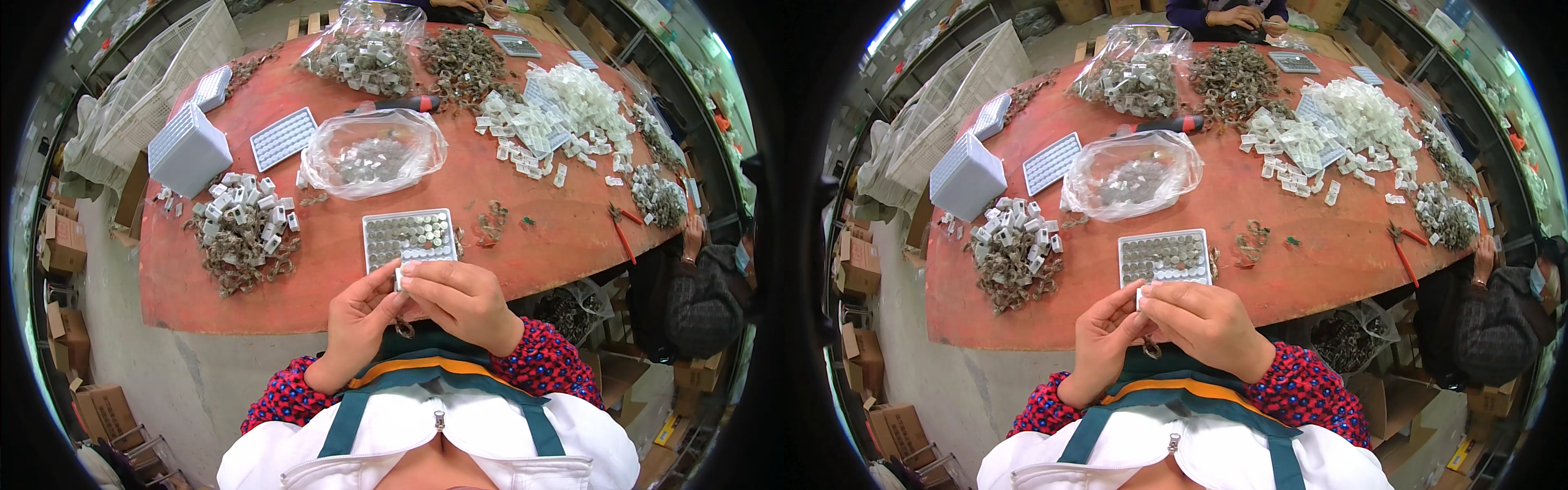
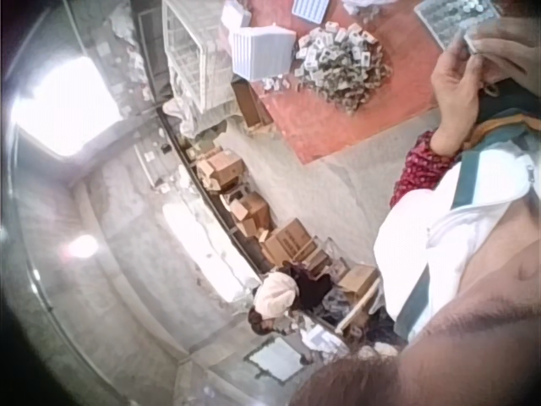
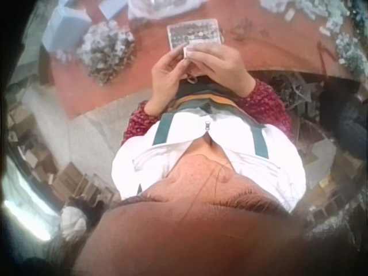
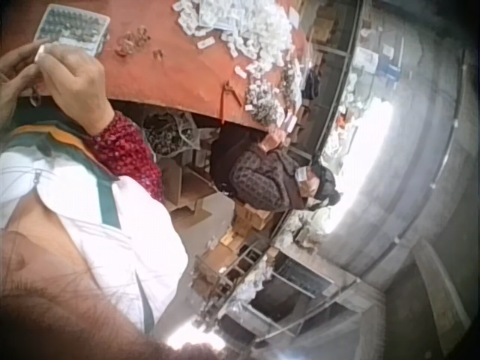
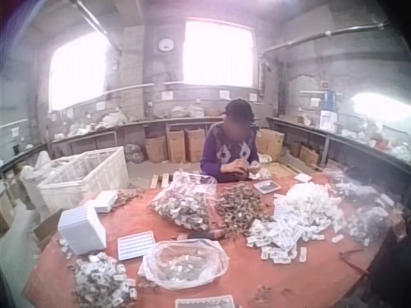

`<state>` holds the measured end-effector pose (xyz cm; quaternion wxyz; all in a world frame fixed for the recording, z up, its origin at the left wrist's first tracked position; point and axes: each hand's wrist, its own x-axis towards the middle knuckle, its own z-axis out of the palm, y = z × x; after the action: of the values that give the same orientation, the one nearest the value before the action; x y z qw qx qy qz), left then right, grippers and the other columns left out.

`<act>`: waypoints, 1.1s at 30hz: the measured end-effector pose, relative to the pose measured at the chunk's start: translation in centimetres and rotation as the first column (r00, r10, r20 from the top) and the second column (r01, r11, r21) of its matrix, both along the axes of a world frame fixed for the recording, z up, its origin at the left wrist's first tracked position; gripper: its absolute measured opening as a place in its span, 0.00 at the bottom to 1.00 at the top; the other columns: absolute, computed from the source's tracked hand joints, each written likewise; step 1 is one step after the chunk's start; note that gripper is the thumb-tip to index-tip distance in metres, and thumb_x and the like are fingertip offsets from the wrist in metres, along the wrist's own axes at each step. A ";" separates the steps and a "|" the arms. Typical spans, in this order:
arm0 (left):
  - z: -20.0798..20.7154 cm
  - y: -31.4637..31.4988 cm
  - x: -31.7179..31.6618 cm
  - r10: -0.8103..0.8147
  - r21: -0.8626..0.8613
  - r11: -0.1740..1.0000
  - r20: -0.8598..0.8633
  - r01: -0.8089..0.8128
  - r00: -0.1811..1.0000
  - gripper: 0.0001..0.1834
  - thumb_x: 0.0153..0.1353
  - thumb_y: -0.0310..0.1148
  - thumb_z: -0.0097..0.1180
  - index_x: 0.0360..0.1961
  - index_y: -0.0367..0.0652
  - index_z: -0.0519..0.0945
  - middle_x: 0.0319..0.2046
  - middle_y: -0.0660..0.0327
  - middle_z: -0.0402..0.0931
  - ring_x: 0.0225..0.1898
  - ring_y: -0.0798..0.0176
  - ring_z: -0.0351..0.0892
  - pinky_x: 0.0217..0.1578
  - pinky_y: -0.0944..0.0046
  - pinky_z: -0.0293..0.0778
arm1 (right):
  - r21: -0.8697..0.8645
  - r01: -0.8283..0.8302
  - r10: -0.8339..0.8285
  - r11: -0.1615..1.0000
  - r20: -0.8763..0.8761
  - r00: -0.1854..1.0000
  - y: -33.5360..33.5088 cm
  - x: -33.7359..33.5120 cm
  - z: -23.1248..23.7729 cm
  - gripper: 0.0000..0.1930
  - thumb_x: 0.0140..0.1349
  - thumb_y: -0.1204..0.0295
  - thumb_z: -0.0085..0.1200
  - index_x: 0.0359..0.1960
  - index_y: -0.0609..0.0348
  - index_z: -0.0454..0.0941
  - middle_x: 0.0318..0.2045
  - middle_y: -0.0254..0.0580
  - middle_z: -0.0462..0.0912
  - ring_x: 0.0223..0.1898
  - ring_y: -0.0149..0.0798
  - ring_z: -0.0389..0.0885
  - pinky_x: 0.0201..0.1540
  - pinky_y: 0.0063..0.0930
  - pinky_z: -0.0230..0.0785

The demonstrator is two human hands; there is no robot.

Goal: The person assembles small electronic components by hand at a workbench. They pick up white plastic housings and metal contacts, insert the contacts into the housings, and place the assembled units into a compartmentalized tray. The person also handles tangled wire bundles, separating them and placing them on the table.

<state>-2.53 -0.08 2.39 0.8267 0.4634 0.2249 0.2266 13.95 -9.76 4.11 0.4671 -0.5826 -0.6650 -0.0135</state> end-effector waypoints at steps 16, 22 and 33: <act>-1.5 -0.2 -1.1 0.052 0.089 0.994 0.147 -0.066 0.988 0.19 0.66 0.18 0.58 0.58 0.26 0.74 0.49 0.47 0.81 0.48 0.59 0.84 0.49 0.61 0.85 | -0.020 -0.021 0.019 1.000 -0.069 0.997 -0.3 -0.9 0.3 0.15 0.51 0.76 0.70 0.42 0.55 0.86 0.41 0.38 0.87 0.40 0.40 0.86 0.41 0.28 0.77; -1.7 -0.4 -1.0 0.066 0.067 0.995 0.148 -0.076 0.987 0.20 0.66 0.18 0.58 0.58 0.25 0.74 0.48 0.47 0.81 0.48 0.58 0.85 0.48 0.59 0.86 | -0.060 -0.103 0.087 0.993 -0.230 0.969 -0.3 -0.3 -0.1 0.14 0.54 0.77 0.68 0.43 0.55 0.87 0.41 0.39 0.87 0.40 0.41 0.86 0.41 0.31 0.77; -1.3 -0.7 -1.0 0.087 0.034 0.995 0.129 -0.092 0.988 0.20 0.66 0.18 0.58 0.59 0.26 0.74 0.49 0.48 0.82 0.48 0.59 0.84 0.49 0.60 0.85 | -0.052 -0.099 0.086 0.994 -0.206 0.975 -0.2 -0.4 -0.1 0.13 0.53 0.77 0.69 0.42 0.56 0.86 0.40 0.39 0.87 0.41 0.40 0.86 0.42 0.31 0.78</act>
<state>-3.57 -0.77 1.10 0.8189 0.4539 0.1878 0.2969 13.53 -9.92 3.98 0.5143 -0.5637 -0.6403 0.0884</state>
